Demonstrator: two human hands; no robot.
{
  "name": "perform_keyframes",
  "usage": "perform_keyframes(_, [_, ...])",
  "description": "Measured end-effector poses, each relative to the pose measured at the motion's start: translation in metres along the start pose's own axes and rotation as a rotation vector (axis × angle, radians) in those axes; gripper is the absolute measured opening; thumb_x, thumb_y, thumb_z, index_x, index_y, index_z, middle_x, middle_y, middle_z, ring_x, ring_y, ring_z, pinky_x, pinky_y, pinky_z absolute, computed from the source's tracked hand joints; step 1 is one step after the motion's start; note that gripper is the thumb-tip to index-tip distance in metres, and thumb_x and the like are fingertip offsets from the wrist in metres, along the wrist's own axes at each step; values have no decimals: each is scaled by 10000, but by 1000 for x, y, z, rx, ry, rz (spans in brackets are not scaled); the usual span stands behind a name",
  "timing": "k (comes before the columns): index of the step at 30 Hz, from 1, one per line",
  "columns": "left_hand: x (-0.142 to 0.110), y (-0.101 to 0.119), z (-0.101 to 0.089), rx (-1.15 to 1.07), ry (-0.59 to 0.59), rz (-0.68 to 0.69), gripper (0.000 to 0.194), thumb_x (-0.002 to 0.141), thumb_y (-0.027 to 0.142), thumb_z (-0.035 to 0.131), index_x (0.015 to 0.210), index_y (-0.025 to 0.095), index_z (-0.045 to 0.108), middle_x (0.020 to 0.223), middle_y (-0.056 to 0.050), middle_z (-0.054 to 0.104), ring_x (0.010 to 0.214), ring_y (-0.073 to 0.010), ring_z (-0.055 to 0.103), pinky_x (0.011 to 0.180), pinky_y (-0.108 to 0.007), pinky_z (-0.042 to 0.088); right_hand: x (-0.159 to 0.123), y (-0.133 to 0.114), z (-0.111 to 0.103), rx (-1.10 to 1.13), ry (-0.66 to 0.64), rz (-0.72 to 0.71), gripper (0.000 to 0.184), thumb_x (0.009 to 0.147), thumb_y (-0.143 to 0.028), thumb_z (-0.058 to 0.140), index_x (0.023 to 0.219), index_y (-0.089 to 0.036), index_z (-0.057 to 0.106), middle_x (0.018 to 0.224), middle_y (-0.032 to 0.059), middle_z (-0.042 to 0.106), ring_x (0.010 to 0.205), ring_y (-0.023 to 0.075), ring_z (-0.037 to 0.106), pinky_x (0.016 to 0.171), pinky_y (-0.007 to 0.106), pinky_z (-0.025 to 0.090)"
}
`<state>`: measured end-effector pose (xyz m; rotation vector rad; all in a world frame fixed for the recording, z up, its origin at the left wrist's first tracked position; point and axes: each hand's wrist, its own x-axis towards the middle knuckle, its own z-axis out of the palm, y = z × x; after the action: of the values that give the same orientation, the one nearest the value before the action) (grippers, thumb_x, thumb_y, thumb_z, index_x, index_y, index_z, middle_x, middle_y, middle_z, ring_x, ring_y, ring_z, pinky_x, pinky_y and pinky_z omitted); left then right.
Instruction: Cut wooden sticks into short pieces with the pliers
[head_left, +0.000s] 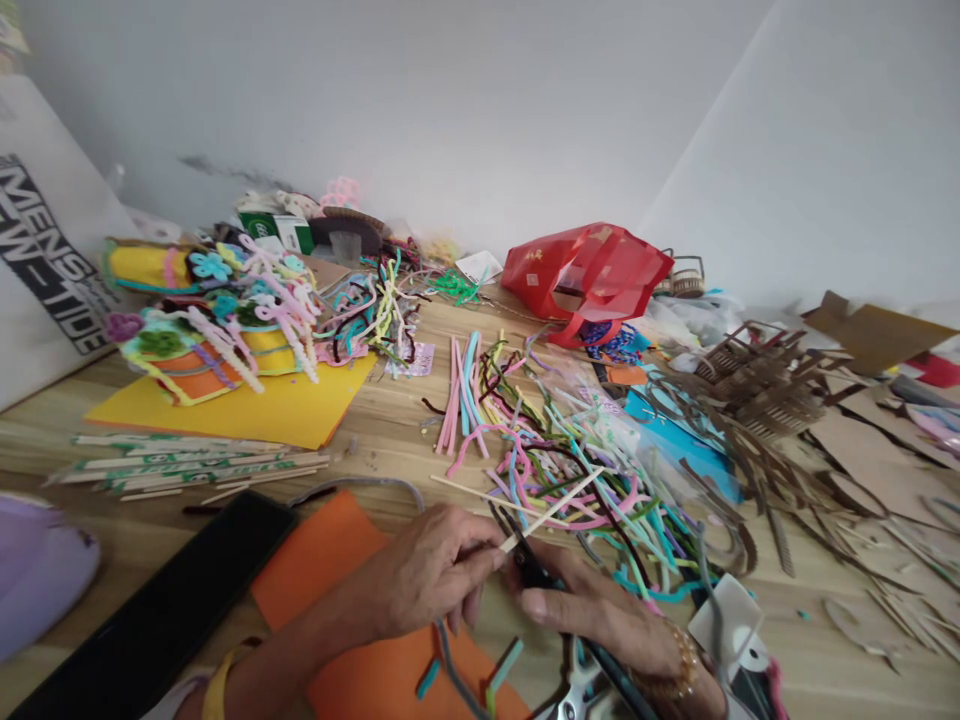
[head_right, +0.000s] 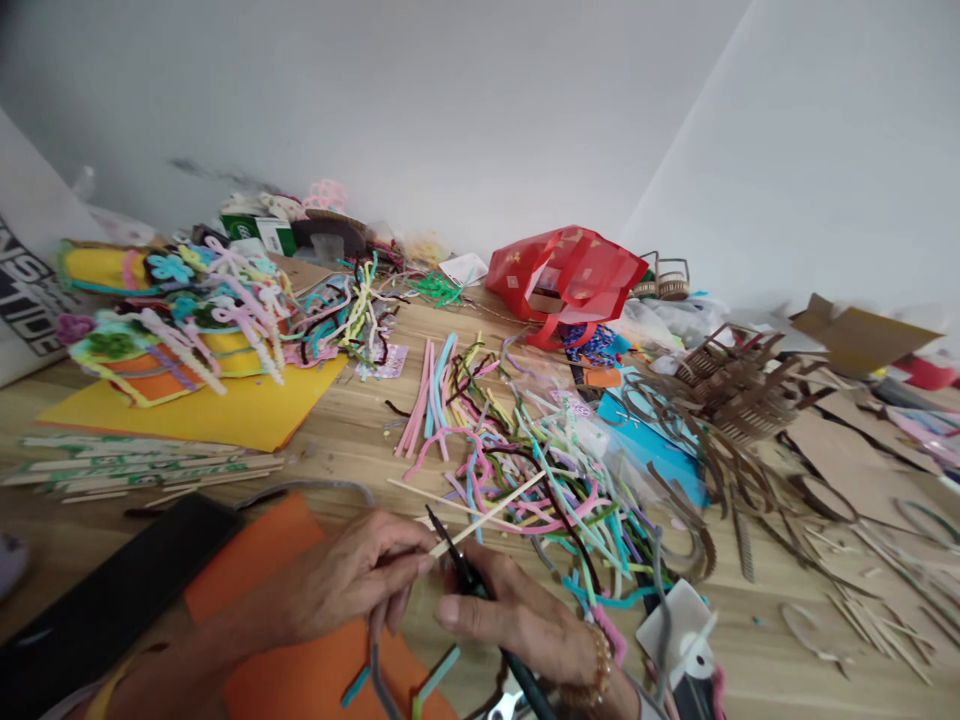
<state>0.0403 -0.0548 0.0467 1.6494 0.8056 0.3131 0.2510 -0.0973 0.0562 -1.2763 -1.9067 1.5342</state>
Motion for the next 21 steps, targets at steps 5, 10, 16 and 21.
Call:
perform_keyframes(5, [0,2,0,19,2,3,297,910,372,418,787,176,604,557,9,599,490,-144,611,496,-202,452,0,-2,0,9,-2,14,511,870,-458,557,1330,-236,532,1066,70,626,1120,291,496,997,421,400])
perform_keyframes(10, [0,9,1,61,-14,-31,287,903,355,405,724,195,563,559,-2,619,482,-159,607,473,-211,417,-1,-6,1,-46,27,112,429,817,-374,615,1216,-216,603,1006,67,631,1190,311,448,1046,442,343])
perform_keyframes(16, [-1,23,3,252,39,82,295,904,267,416,655,195,557,527,5,602,491,-133,557,555,-211,392,-10,-12,4,-77,69,268,238,794,-309,594,999,-200,647,919,59,644,1119,298,503,988,404,394])
perform_keyframes(21, [-2,31,10,428,104,88,309,907,219,399,635,193,543,542,19,584,541,-125,535,591,-211,362,-15,-14,8,-91,113,343,345,794,-294,551,1109,-162,605,1061,83,653,1096,278,544,992,392,404])
